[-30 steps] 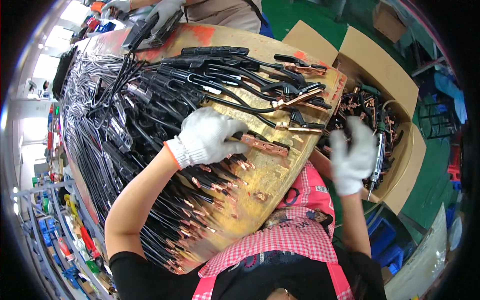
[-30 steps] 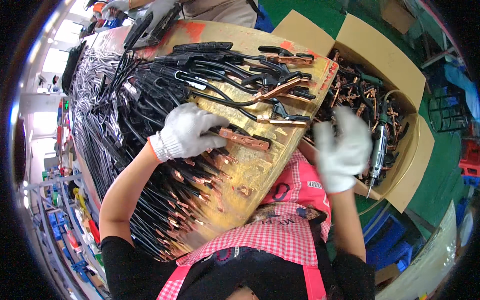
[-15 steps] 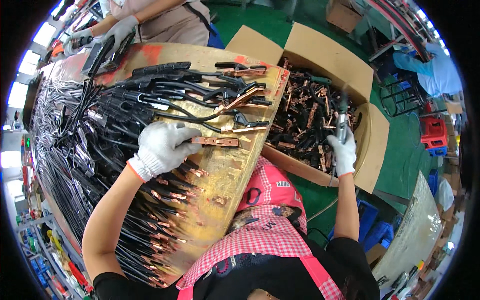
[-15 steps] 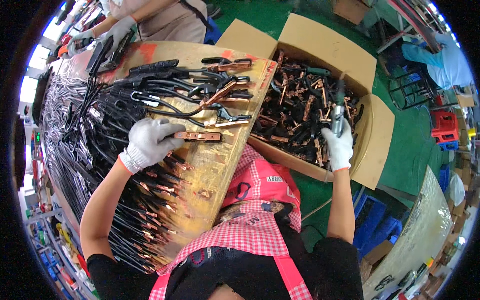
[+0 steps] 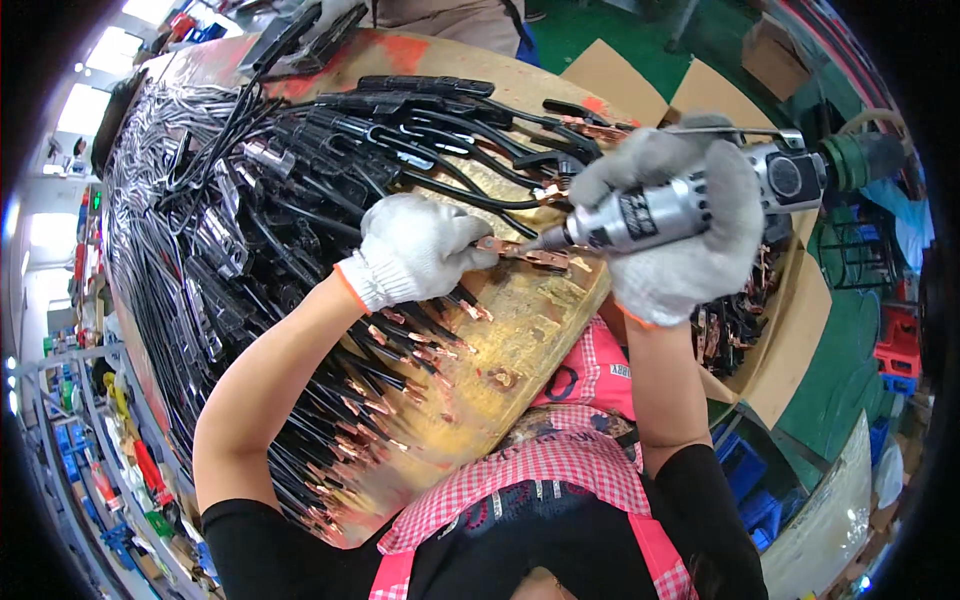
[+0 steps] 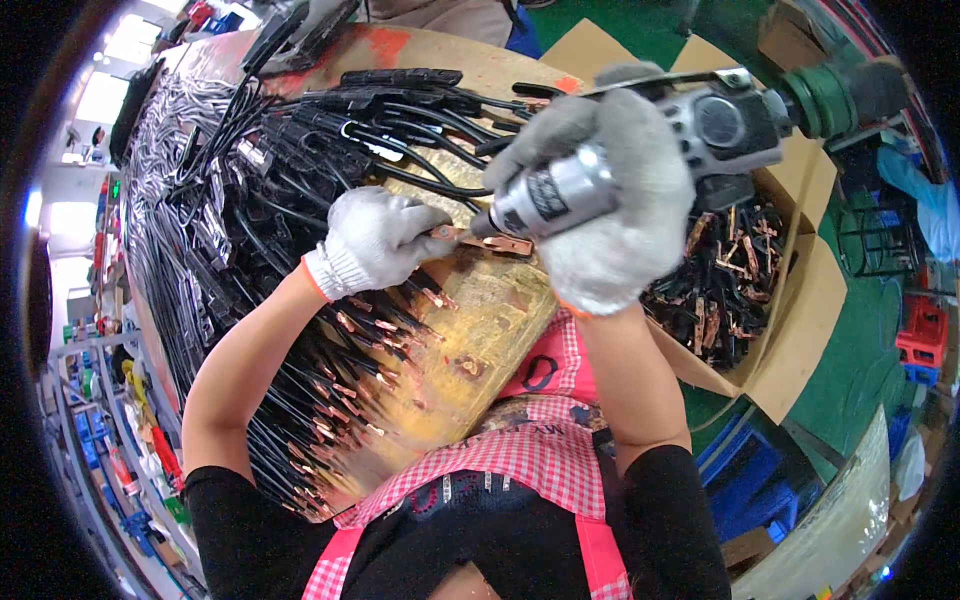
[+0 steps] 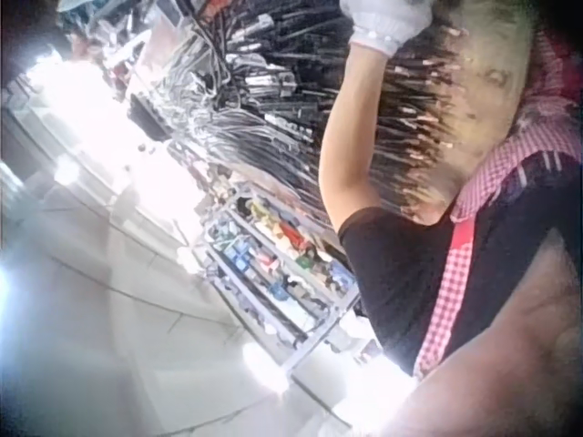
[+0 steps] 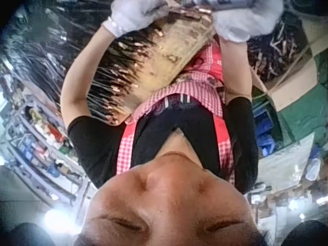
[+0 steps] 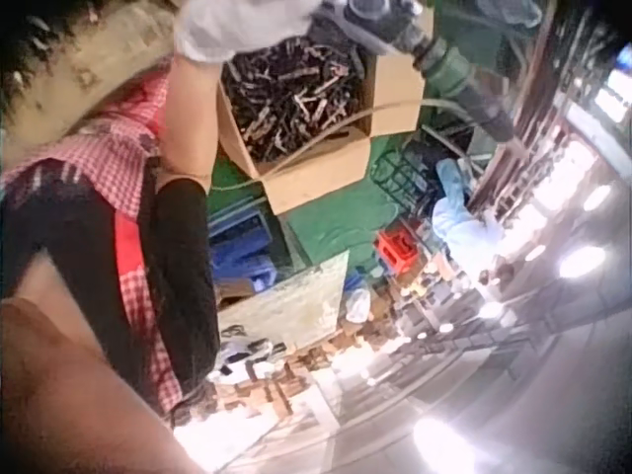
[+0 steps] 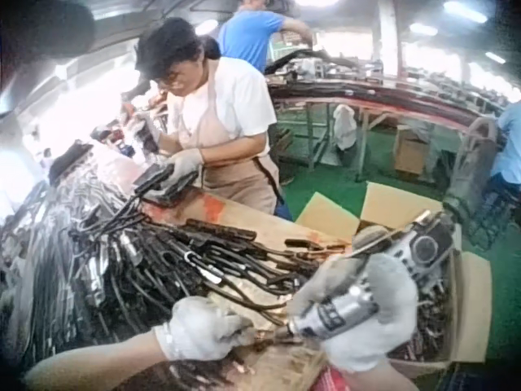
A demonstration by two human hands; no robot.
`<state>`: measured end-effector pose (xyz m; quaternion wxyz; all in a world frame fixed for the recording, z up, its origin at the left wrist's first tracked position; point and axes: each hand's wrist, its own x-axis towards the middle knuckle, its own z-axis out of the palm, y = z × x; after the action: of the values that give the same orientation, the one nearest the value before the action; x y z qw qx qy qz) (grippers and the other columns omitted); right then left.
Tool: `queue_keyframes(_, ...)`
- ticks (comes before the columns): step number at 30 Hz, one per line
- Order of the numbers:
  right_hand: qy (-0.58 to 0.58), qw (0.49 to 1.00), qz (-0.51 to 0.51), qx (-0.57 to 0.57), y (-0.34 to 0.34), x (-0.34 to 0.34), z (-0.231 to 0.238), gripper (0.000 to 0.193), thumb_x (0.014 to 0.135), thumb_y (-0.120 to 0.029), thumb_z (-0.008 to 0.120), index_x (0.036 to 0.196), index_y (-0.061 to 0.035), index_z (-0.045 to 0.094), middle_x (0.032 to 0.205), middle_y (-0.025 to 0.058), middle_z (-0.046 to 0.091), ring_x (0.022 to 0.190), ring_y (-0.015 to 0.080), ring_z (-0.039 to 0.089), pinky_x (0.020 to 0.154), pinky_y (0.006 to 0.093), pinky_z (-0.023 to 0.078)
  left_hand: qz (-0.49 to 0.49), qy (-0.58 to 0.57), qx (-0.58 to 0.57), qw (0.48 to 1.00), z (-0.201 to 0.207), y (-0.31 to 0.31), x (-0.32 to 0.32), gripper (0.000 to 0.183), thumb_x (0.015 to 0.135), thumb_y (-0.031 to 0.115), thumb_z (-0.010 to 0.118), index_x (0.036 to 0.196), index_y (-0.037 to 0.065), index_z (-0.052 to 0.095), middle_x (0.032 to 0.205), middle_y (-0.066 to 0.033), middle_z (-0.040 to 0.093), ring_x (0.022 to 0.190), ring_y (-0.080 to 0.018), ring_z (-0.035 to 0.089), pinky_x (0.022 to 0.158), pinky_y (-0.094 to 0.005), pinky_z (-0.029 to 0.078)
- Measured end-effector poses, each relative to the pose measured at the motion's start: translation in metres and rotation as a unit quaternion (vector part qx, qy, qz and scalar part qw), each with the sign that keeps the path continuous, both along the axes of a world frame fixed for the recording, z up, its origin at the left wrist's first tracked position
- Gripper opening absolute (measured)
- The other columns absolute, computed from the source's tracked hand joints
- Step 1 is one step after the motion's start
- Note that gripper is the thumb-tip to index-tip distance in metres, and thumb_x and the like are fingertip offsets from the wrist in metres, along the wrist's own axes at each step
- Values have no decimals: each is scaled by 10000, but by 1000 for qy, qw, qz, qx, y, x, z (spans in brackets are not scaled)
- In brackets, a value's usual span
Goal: Assembling and fastening copper components onto a series of black cables using a handheld pneumatic screwdriver.
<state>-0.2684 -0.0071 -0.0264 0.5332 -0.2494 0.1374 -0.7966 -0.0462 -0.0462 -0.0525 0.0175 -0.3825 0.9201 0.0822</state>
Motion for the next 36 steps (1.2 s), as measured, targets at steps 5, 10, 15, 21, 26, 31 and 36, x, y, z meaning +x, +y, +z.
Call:
queue_keyframes(5, 350, 934, -75, -14, -9, 13, -26, 284, 1030, -215, 512, 1003, 41, 634, 884, 119, 691, 748, 199, 675, 726, 310, 556, 2, -18, 23, 1000, 3, 1, -1, 241, 838, 430, 710, 895, 199, 748, 739, -72, 696, 671, -334, 677, 593, -452, 525)
queue_keyframes(10, 359, 929, -85, -44, -9, 22, -28, 191, 998, -161, 535, 1061, 13, 582, 882, 133, 666, 742, 223, 660, 701, 355, 563, 1, 2, 38, 999, -3, -2, -1, 237, 828, 424, 715, 942, 220, 753, 749, -59, 705, 666, -319, 681, 585, -440, 528)
queue_keyframes(15, 279, 958, -20, -62, -8, 31, -23, 199, 966, -137, 567, 1120, -21, 517, 869, 145, 628, 727, 251, 638, 655, 411, 571, -3, 24, 12, 1000, -6, 0, 2, 253, 820, 412, 719, 963, 208, 760, 734, -60, 701, 660, -324, 678, 580, -440, 528)
queue_keyframes(21, 145, 985, 43, 79, 3, 34, -27, 201, 931, -61, 592, 1110, -45, 500, 870, 151, 610, 767, 265, 623, 648, 440, 581, 26, -12, 34, 999, -2, 2, -3, 260, 855, 430, 684, 959, 204, 757, 748, -75, 697, 714, -327, 691, 625, -476, 531)
queue_keyframes(26, 216, 973, 6, 79, 7, 39, -17, 147, 932, -93, 586, 1048, -58, 503, 872, 152, 592, 781, 281, 609, 659, 437, 576, 25, -3, 19, 1000, -1, 4, -2, 295, 847, 473, 683, 956, 211, 761, 743, -77, 699, 718, -324, 696, 628, -477, 535)
queue_keyframes(31, 188, 980, 47, -53, -2, 36, -19, 131, 920, -91, 579, 1020, -50, 504, 837, 156, 586, 748, 290, 600, 647, 443, 570, 22, 29, -16, 999, -8, 5, -2, 235, 785, 390, 751, 899, 185, 761, 711, -79, 694, 653, -322, 679, 582, -442, 530)
queue_keyframes(36, 537, 814, -107, -193, -8, 22, -21, 108, 897, -9, 542, 997, 17, 511, 851, 173, 598, 748, 292, 593, 676, 413, 565, 14, 34, -15, 999, -10, 6, 0, 196, 776, 342, 746, 884, 178, 749, 717, -71, 693, 661, -321, 678, 586, -435, 527)
